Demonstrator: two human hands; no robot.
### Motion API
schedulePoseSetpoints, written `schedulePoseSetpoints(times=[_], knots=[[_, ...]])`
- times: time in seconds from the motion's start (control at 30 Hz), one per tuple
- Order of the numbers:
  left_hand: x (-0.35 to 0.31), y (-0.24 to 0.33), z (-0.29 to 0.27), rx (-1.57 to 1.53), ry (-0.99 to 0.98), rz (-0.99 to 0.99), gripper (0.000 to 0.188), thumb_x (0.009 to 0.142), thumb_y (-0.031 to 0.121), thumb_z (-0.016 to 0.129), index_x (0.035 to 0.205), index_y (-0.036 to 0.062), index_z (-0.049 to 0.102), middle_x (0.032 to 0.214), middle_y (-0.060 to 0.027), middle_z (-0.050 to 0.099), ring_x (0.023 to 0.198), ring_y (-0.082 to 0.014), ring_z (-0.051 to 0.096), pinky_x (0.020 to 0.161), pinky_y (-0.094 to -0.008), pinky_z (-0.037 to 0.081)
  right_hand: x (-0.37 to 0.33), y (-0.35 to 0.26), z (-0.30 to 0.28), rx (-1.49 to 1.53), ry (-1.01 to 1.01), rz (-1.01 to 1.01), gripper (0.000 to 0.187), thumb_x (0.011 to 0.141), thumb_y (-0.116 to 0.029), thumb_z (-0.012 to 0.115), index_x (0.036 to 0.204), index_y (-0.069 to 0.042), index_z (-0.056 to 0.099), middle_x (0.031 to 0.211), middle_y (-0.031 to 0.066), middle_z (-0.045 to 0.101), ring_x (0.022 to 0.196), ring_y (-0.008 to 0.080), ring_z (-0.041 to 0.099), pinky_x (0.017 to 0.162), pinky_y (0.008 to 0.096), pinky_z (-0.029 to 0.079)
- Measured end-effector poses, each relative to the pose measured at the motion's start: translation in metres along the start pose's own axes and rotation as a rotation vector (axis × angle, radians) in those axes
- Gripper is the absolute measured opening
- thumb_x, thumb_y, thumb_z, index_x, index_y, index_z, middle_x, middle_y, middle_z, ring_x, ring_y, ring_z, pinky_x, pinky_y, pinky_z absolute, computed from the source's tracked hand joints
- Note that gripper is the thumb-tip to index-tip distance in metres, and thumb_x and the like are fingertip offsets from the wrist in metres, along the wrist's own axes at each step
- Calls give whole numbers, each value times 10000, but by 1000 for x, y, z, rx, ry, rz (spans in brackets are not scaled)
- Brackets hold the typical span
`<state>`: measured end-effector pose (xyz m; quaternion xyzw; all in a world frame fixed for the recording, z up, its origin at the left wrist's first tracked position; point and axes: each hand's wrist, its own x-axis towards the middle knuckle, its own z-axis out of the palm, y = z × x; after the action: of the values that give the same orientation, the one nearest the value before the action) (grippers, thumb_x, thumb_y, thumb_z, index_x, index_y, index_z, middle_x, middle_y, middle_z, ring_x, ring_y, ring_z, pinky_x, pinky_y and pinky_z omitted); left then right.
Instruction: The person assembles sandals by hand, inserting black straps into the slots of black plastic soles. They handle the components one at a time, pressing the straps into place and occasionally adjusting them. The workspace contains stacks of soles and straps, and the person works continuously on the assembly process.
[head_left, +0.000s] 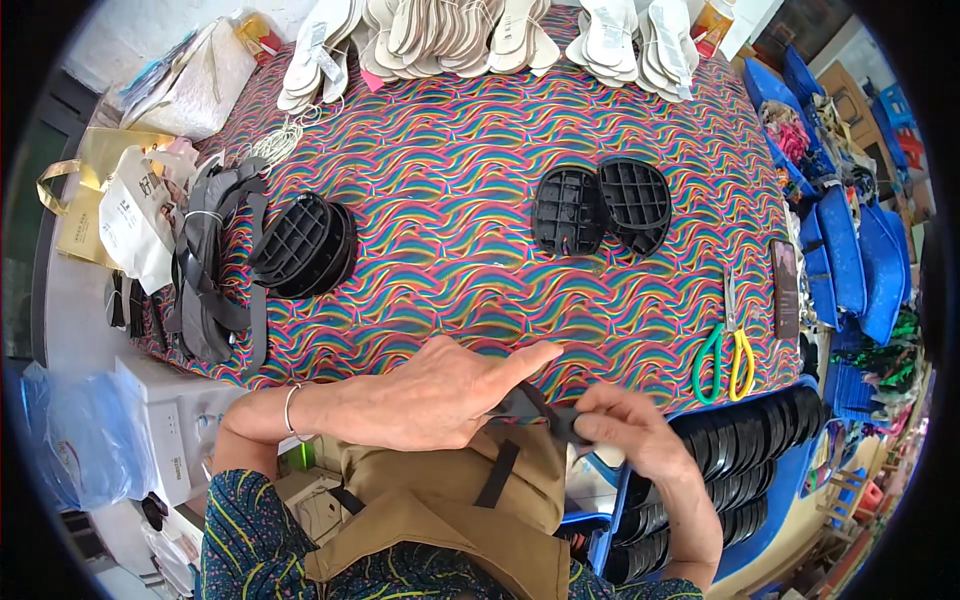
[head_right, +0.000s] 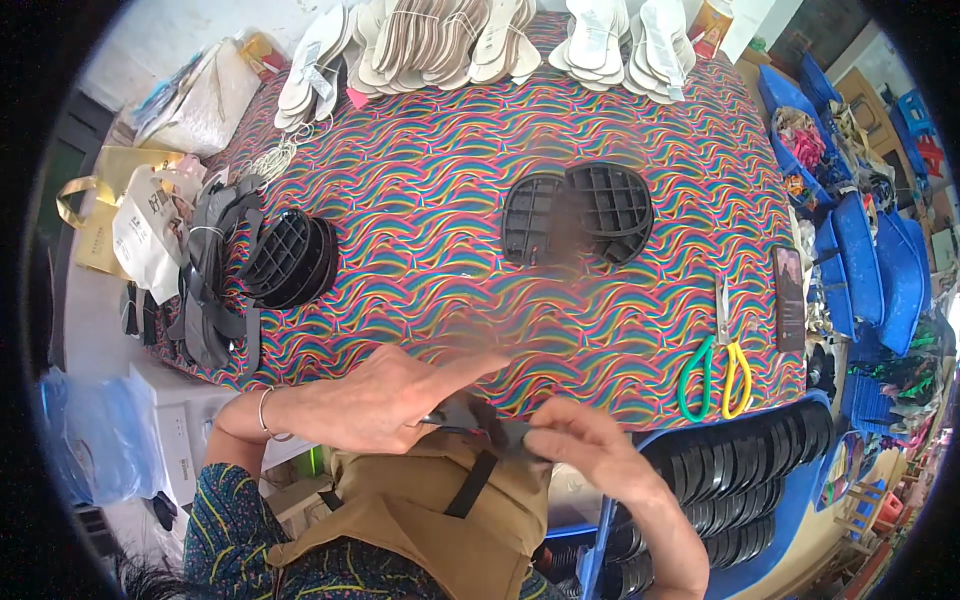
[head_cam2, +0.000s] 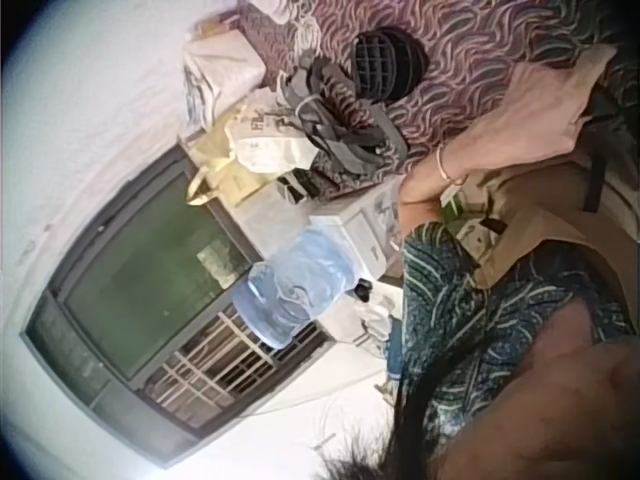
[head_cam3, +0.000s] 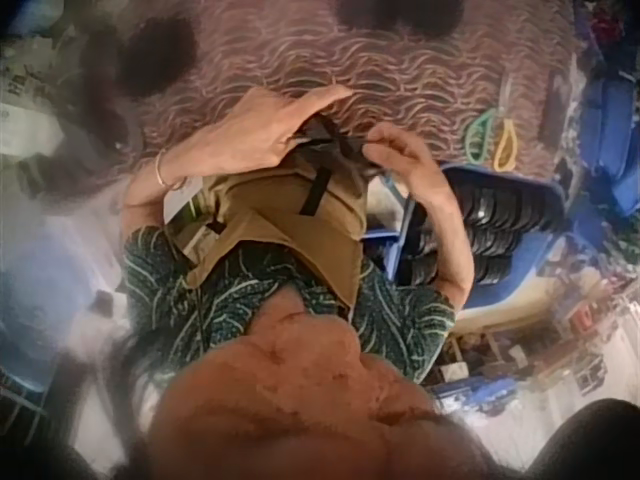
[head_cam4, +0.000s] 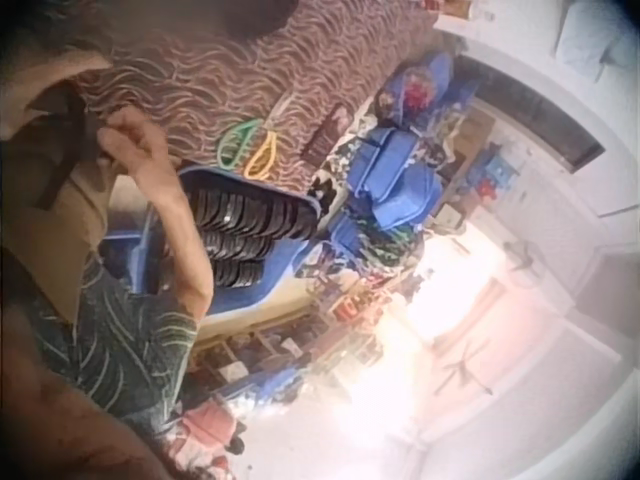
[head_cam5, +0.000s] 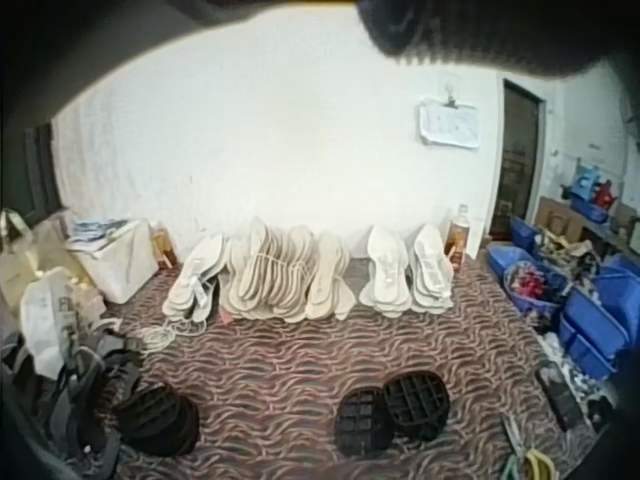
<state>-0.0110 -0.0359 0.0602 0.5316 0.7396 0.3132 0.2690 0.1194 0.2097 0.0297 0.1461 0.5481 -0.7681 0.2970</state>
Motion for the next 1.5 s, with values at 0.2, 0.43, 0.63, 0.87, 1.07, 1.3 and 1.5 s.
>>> schedulePoseSetpoints(times=[0.2,0.43,0.63,0.87,1.07,1.3,1.5], knots=[[-3,3,22,-189,-25,-111,879,775,-52,616,1533,57,183,914,-202,663,618,-373,630,518,-465,462,-27,-62,-5,-557,417,-306,43,870,2,702,902,24,681,757,-18,653,685,40,572,596,208,442],[-8,8,20,-449,288,-31,616,869,-29,673,1430,94,450,1217,-167,662,844,-278,721,680,-349,567,-23,-25,-4,-31,332,-329,143,881,40,697,993,-9,622,772,6,655,693,30,577,599,178,436],[-14,12,20,-540,433,-24,315,853,-41,708,1164,-1,679,1117,-133,715,915,-196,723,776,-289,584,-17,8,4,166,299,-431,160,875,34,707,1007,-9,627,845,38,690,729,52,617,654,191,475],[-16,13,23,-581,598,-81,309,854,-38,719,1158,-26,663,1115,-137,709,968,-193,705,831,-291,568,-6,42,32,416,331,-453,161,877,12,713,1008,-15,623,862,15,665,749,48,593,693,210,469],[-10,10,33,-710,695,-169,332,844,-33,732,1164,-22,645,1155,-118,669,1021,-176,662,907,-295,525,20,70,67,523,409,-615,162,916,-6,667,1026,-22,548,810,-3,590,701,53,536,664,211,445],[2,6,41,-875,781,-230,367,859,-13,723,1209,-14,613,1136,-102,669,1016,-157,655,891,-296,529,41,75,85,597,465,-648,150,962,-73,625,1038,-55,496,811,-14,518,696,30,468,635,189,377],[21,7,42,-904,827,-213,341,871,-51,660,1207,-10,614,1100,-78,662,1018,-142,643,902,-281,517,58,59,81,634,505,-711,189,976,-106,611,1091,-45,474,889,-12,529,754,42,491,706,196,412]])
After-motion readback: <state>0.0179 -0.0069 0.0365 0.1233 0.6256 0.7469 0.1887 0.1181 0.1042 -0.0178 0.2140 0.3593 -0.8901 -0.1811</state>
